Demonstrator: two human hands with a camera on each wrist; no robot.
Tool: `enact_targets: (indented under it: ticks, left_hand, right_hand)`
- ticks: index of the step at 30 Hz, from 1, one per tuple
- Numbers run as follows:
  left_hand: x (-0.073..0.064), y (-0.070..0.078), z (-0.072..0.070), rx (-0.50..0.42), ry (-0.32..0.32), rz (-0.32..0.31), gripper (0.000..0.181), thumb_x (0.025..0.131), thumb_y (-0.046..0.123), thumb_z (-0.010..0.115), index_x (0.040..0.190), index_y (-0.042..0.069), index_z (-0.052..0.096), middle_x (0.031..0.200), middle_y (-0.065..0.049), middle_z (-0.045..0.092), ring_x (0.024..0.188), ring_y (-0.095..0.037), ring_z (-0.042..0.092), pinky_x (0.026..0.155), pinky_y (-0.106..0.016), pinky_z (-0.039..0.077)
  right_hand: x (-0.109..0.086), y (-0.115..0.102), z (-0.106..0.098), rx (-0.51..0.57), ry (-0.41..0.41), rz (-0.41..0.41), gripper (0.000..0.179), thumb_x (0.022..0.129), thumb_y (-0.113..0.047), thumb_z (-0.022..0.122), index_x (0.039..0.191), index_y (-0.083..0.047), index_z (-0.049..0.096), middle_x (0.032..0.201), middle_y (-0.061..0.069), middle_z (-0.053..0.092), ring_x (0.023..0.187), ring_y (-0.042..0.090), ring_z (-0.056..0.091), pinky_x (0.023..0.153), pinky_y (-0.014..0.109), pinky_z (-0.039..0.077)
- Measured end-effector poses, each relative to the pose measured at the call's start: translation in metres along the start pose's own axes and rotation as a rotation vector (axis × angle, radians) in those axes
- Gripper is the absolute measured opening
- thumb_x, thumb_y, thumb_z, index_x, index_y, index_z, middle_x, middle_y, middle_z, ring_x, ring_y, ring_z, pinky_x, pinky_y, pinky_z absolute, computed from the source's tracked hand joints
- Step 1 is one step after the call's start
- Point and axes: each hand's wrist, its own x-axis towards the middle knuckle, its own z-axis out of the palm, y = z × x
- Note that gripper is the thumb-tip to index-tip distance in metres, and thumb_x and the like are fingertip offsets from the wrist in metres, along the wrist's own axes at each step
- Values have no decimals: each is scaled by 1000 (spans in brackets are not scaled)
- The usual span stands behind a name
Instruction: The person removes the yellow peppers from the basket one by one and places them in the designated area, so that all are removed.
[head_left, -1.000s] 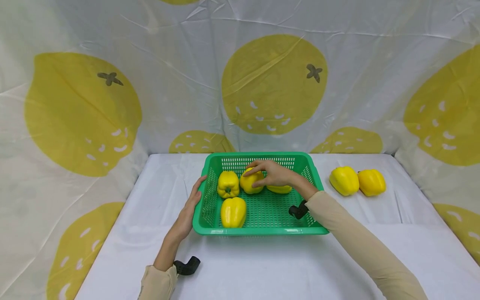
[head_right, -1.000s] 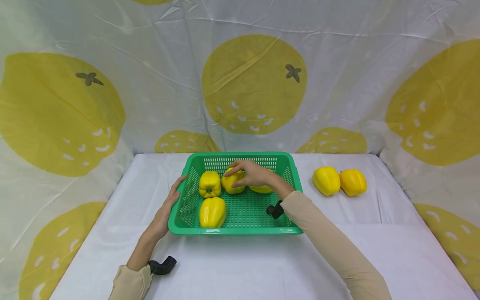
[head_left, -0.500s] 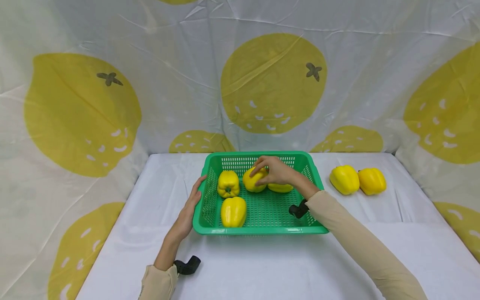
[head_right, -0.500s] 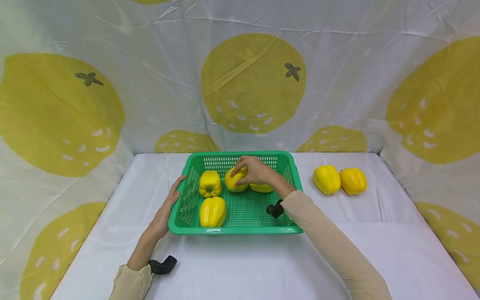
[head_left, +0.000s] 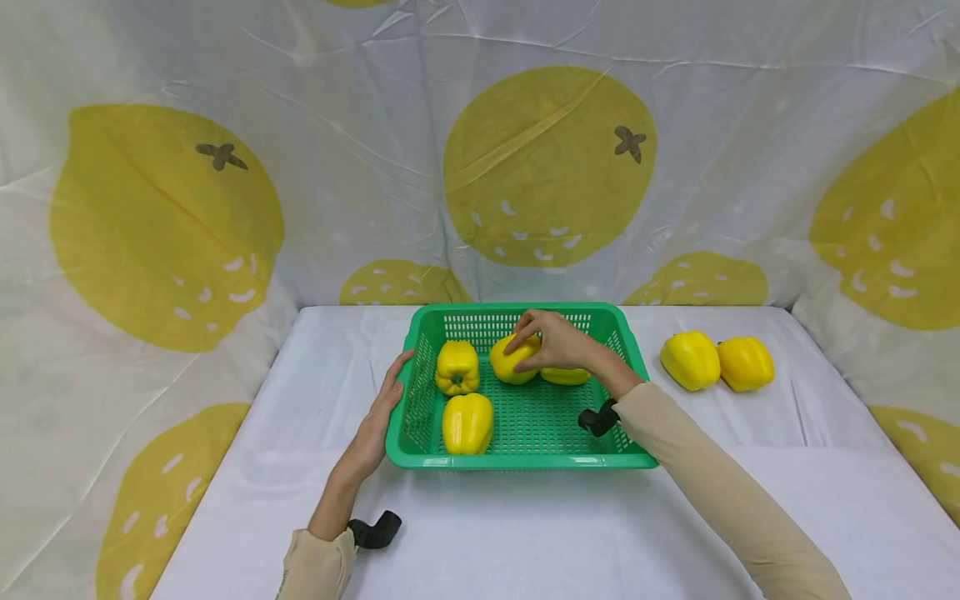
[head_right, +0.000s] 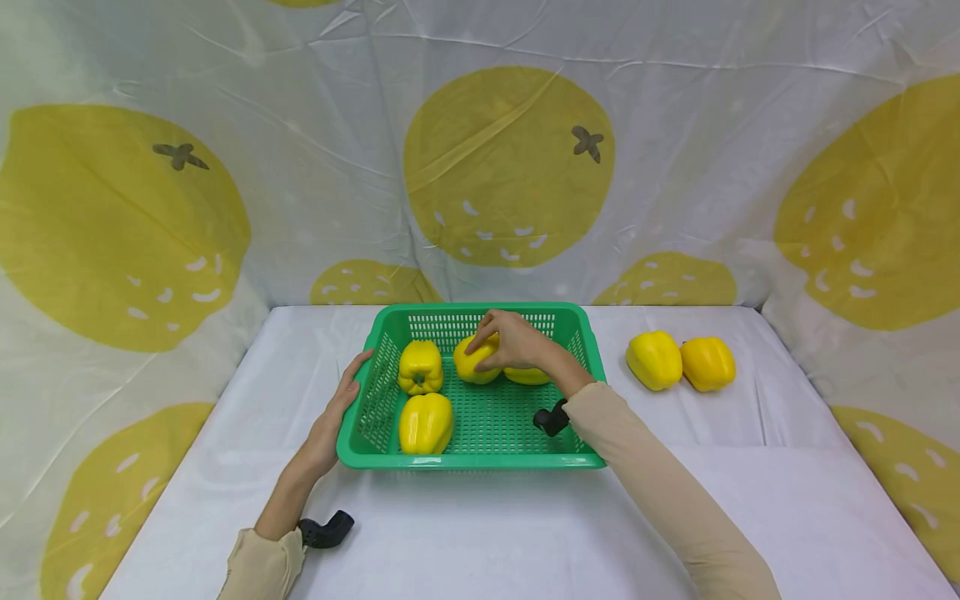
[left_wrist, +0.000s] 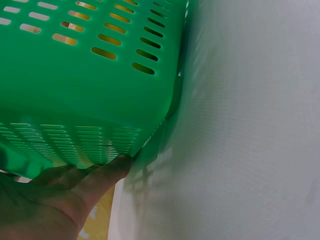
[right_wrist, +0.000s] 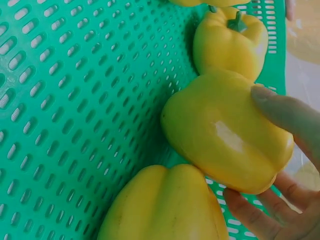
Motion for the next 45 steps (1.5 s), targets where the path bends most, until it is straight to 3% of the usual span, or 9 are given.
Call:
enact_targets:
  ticks: [7,14,20,35,42,45]
  left_hand:
    - [0,-1,0,14,8,-12,51,113,44,14,165,40,12,174,-1,9,146,-33,29,105,-26,39]
    - [0,0,1,12,11,-11,51,113,44,14,165,40,12,174,2,6,149,-31,24,106,-21,35]
    - [0,1,0,5,3,-3,52,114,44,13,165,39,11,175,0,6,150,-32,24,105,-19,36]
    - [0,1,1,4,0,1,52,114,43,13,165,38,11,175,-2,7,149,-33,26,105,-20,38]
    - [0,0,0,8,3,-4,51,114,43,13,165,39,11,175,1,6,152,-32,23,111,-30,33]
    - [0,0,0,6,3,-2,51,114,43,13,165,39,11,175,1,6,152,-32,22,111,-28,32]
  right_hand:
    - [0,0,-2,3,-19,34,26,86,-19,86,111,-14,82,142,16,65,133,36,58,104,49,53]
    - [0,-2,-3,-49,4,40,28,83,-21,89,109,-16,83,137,13,69,133,34,59,108,50,50]
    - [0,-2,-4,-101,-33,34,28,85,-24,86,113,-19,82,138,13,66,130,35,59,107,52,49]
    - [2,-3,-2,-96,-10,45,26,83,-24,88,108,-18,84,137,15,68,136,33,58,109,51,48]
    - [2,-4,-3,-76,8,37,25,83,-21,89,107,-16,84,133,16,70,133,33,61,107,50,51]
    - [2,-4,-4,-27,21,36,25,83,-20,88,107,-14,83,131,17,71,134,34,60,106,49,52]
